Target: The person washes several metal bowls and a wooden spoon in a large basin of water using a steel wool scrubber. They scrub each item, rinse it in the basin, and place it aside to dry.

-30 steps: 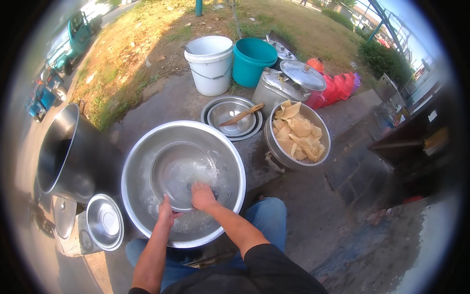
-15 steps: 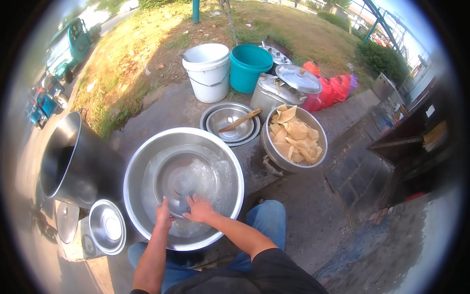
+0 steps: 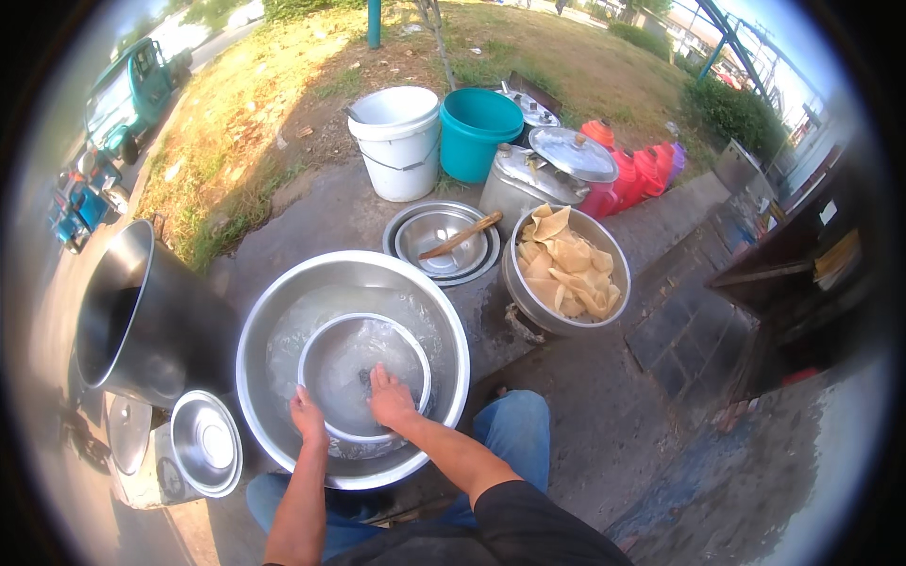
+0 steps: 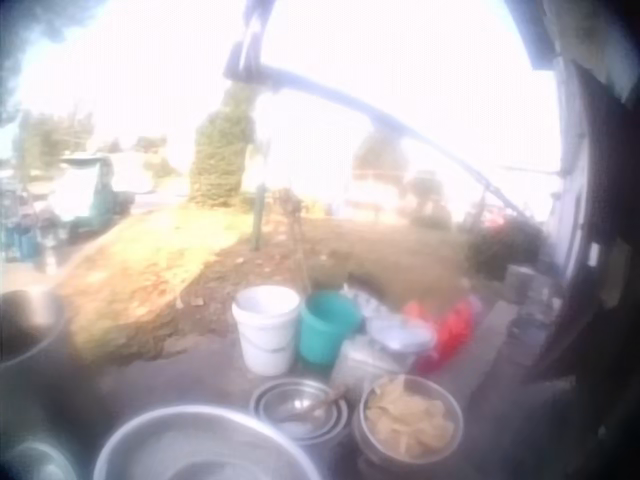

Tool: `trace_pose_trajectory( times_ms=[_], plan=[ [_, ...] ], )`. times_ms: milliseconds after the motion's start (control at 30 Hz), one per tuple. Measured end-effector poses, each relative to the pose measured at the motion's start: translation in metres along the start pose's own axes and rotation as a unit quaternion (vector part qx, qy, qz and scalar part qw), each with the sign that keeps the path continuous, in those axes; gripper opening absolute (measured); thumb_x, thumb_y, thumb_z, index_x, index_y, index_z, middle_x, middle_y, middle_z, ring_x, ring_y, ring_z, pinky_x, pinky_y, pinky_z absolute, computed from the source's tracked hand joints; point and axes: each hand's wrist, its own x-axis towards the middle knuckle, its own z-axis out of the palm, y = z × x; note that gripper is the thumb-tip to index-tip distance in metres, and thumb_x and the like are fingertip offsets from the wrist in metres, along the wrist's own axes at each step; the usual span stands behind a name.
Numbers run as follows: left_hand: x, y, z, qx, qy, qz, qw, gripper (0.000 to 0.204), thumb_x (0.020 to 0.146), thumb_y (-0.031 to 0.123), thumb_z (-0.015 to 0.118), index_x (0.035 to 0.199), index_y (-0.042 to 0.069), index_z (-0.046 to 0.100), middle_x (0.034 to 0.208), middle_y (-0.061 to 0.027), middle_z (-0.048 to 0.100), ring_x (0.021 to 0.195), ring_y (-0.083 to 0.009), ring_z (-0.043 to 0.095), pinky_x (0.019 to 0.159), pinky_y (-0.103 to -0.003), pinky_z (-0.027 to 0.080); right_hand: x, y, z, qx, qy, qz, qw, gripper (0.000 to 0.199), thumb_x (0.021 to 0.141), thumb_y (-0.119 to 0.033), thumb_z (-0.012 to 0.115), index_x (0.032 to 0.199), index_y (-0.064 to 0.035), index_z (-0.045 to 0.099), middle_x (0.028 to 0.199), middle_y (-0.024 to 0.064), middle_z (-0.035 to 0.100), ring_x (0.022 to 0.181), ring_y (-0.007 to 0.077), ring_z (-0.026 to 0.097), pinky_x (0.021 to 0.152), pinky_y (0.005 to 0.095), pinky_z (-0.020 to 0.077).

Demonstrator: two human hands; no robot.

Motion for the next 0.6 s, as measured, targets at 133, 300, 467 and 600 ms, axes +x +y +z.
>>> trace_pose_trajectory(
  times_ms=[133,300,467,600],
  plan=[
    [0.020,-0.013,0.003,0.038,-0.027,0.091,0.995,0.029,0.097,0.026,0.051,0.097,-0.003,0.055,0.086,-0.0129,0.060,0.075,-0.0183,0.054,0.071,-0.034,0.045,-0.014,-0.004,0.015,0.005,-0.016,-0.170,0.985,0.068,0.091,-0.033,0.054,0.144,0.0020,0.027,0.153,0.0198,0.019,0.138,0.0371,0.027,0.111,0.0444,0.0288],
    [0.020,-0.006,0.008,0.100,-0.076,0.127,0.984,0.025,0.096,0.022,0.052,0.088,-0.002,0.054,0.077,-0.0103,0.059,0.069,-0.0166,0.052,0.067,-0.034,0.045,0.026,-0.014,0.030,0.004,0.011,-0.239,0.971,0.063,0.090,-0.033,0.053,0.141,-0.0003,0.035,0.151,0.0171,0.027,0.138,0.0319,0.030,0.109,0.0451,0.0308],
    [0.016,0.005,0.001,0.128,-0.051,0.151,0.979,0.022,0.095,0.018,0.053,0.088,-0.003,0.054,0.075,-0.0097,0.058,0.068,-0.0161,0.052,0.065,-0.033,0.045,0.070,-0.001,0.004,-0.064,0.057,-0.130,0.988,0.053,0.092,-0.034,0.048,0.136,-0.0047,0.044,0.147,0.0136,0.036,0.133,0.0305,0.038,0.103,0.0456,0.0346],
    [0.021,0.006,0.012,0.059,-0.035,0.167,0.984,0.021,0.094,0.017,0.056,0.086,-0.003,0.054,0.074,-0.0080,0.057,0.067,-0.0151,0.051,0.064,-0.033,0.044,0.071,0.035,0.013,-0.044,0.100,-0.052,0.993,0.048,0.092,-0.033,0.047,0.131,-0.0045,0.048,0.147,0.0117,0.036,0.128,0.0294,0.042,0.100,0.0459,0.0360]
  ],
)
